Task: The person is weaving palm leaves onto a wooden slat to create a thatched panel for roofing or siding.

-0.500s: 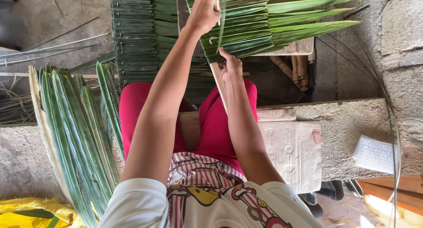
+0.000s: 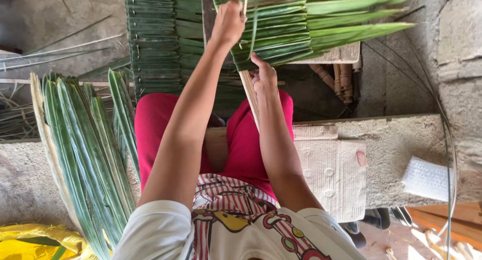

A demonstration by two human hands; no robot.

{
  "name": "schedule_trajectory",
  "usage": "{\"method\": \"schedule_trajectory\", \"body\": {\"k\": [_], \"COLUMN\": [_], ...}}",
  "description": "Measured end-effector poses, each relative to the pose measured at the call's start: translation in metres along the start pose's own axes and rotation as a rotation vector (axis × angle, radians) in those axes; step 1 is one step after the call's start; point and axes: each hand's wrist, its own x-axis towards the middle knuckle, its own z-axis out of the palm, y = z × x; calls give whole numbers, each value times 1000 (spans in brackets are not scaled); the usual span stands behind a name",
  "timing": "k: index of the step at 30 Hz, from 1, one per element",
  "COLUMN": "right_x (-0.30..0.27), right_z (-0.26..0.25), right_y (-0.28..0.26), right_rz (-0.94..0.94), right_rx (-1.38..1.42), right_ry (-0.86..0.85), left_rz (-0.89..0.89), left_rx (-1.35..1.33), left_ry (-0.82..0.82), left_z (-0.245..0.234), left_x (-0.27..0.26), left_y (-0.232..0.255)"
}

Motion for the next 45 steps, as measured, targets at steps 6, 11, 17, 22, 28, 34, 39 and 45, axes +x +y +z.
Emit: {"method": "schedule_trajectory", "body": {"k": [6, 11, 17, 22, 28, 34, 39, 45], "right_x": [38, 45, 33, 16, -7, 57, -40, -65], "right_z": [0, -4, -11, -23, 1, -26, 1, 18], "right_y": [18, 18, 2, -4, -7, 10, -8, -26], "right_rz": [-43, -134, -104, -70, -82, -133, -183, -114], "right_rx": [-81, -200, -258, -306, -276, -278, -381, -410], "right_ry": [46, 86, 54, 50, 56, 17, -36, -63], "left_rz": [406, 392, 180, 74, 15, -46, -9, 71], "left_rx": [-453, -523, -540, -402, -486, -481, -445, -464], "left_ry": [283, 195, 268, 314, 206, 216, 225, 267], "left_z": [-21, -11, 14, 11, -2, -4, 1, -26], "left_x": [-103, -143, -159, -193, -238, -243, -251, -252], "left_y": [67, 85, 97, 138, 178, 185, 181, 164]}}
